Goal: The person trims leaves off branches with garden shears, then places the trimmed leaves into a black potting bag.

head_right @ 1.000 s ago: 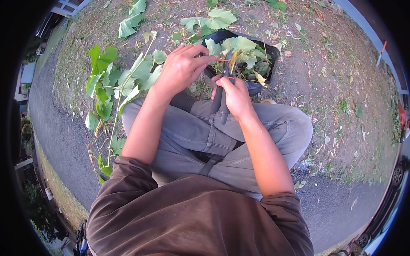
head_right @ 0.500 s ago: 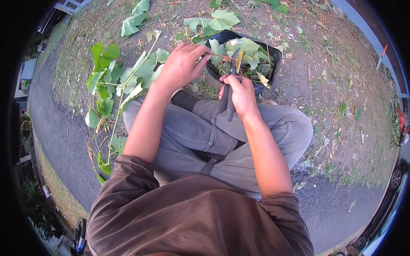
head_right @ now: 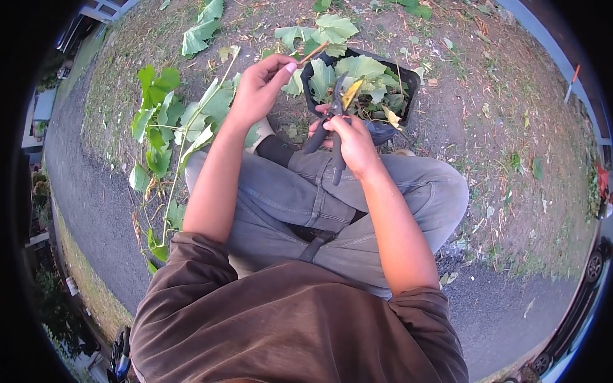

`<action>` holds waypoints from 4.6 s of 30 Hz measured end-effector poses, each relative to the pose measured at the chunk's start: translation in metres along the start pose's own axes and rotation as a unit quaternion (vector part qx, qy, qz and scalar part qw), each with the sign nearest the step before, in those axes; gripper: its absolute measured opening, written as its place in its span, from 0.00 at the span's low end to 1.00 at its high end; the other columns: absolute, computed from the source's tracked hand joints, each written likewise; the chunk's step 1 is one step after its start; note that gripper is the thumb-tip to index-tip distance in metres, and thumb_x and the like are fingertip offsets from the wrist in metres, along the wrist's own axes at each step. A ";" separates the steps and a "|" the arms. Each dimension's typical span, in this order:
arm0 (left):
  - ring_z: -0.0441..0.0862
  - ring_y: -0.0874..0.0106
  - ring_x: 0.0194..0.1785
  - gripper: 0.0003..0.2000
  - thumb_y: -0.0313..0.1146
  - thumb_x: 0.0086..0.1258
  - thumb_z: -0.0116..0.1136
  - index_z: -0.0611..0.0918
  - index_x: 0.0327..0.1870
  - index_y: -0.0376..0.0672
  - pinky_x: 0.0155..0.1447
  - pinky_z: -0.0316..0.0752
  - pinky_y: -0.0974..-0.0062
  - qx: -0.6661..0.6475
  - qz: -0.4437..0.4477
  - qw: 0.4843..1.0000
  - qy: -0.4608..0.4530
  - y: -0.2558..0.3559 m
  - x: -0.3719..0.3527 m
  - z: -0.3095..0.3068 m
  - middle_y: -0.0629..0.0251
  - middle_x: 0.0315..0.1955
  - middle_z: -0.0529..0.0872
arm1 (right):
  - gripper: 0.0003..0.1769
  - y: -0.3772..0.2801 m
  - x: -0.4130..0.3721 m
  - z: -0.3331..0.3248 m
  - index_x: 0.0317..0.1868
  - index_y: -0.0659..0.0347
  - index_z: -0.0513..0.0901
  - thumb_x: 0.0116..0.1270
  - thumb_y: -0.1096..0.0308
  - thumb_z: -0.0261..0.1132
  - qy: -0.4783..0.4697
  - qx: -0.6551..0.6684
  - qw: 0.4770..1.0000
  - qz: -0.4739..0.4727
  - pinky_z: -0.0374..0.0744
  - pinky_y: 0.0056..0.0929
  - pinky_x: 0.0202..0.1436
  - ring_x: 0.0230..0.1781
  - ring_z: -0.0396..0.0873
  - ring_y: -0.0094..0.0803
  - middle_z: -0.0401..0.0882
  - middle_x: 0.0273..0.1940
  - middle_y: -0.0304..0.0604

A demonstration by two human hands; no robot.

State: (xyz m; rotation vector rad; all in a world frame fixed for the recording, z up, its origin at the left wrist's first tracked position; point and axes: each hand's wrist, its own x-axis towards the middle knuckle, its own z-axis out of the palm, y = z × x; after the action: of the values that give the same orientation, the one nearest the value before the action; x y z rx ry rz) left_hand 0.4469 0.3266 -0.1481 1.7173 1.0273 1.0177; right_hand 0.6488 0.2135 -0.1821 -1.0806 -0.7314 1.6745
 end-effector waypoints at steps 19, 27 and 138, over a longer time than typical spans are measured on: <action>0.67 0.86 0.36 0.13 0.38 0.87 0.56 0.81 0.62 0.41 0.41 0.64 0.83 -0.159 -0.090 0.964 -0.192 -0.020 -0.003 0.018 0.79 0.35 0.75 | 0.18 -0.013 -0.009 0.004 0.54 0.68 0.85 0.78 0.61 0.59 0.018 0.042 0.998 0.035 0.84 0.31 0.38 0.29 0.85 0.33 0.85 0.31 0.45; 0.78 0.82 0.43 0.11 0.30 0.86 0.58 0.80 0.62 0.38 0.49 0.74 0.80 -0.143 -0.029 0.982 -0.121 -0.014 0.000 0.023 0.69 0.47 0.87 | 0.20 -0.002 -0.002 0.006 0.60 0.66 0.82 0.76 0.63 0.63 0.011 0.038 0.999 -0.007 0.83 0.32 0.43 0.41 0.87 0.29 0.88 0.38 0.41; 0.80 0.75 0.23 0.05 0.30 0.81 0.62 0.82 0.48 0.39 0.31 0.73 0.72 0.234 0.080 0.959 0.136 0.002 -0.003 0.019 0.64 0.22 0.86 | 0.15 -0.010 -0.007 0.003 0.48 0.64 0.83 0.78 0.58 0.68 0.085 0.021 0.996 -0.019 0.82 0.31 0.34 0.26 0.83 0.30 0.84 0.28 0.42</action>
State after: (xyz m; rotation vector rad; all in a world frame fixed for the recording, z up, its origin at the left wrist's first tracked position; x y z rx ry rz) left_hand 0.4636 0.3182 -0.1519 2.1088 1.4098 1.2071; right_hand 0.6509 0.2102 -0.1698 -1.1561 -0.6012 1.5377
